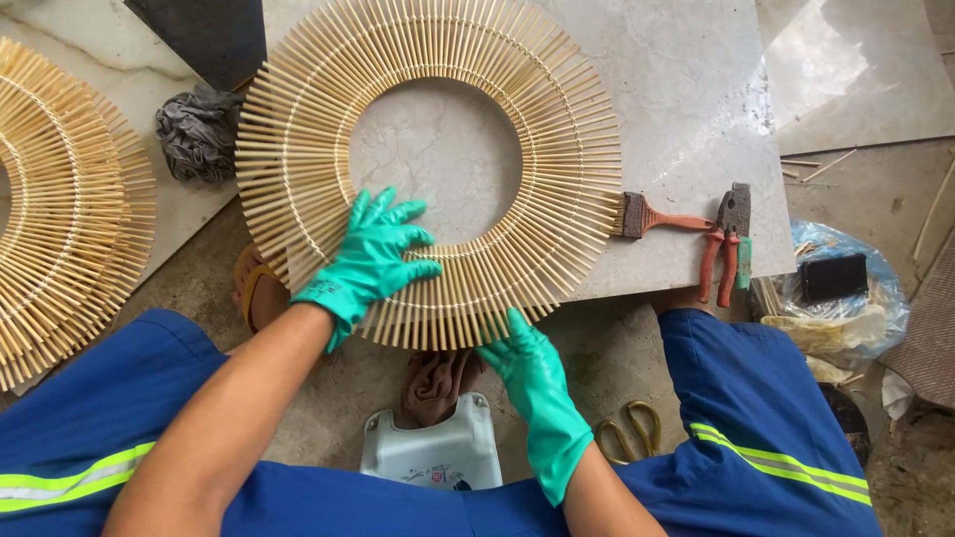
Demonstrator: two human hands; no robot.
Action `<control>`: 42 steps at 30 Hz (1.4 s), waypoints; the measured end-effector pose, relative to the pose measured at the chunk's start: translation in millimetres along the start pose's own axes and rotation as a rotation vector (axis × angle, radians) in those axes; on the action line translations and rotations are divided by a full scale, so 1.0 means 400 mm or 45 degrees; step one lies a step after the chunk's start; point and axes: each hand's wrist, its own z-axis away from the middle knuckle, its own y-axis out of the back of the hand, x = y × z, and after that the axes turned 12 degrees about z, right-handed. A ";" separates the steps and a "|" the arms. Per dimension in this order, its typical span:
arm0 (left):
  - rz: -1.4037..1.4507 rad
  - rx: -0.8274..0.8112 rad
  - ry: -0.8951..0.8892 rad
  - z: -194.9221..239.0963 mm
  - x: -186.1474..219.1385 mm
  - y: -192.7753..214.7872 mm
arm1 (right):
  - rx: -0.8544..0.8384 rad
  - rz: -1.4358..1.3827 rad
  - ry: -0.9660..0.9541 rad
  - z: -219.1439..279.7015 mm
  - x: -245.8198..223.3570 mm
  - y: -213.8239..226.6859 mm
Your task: Assembling and refining a circular frame made from bamboo sticks for furniture manufacturing.
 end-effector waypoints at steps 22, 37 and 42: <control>-0.032 -0.063 0.089 -0.032 0.047 -0.060 | -0.036 0.144 -0.042 0.010 0.078 -0.036; -0.025 -0.296 0.237 -0.046 0.117 -0.045 | -0.032 0.039 0.015 -0.008 0.067 0.005; -0.174 -0.276 0.149 -0.057 0.112 -0.054 | -0.039 0.084 -0.059 0.006 0.025 -0.008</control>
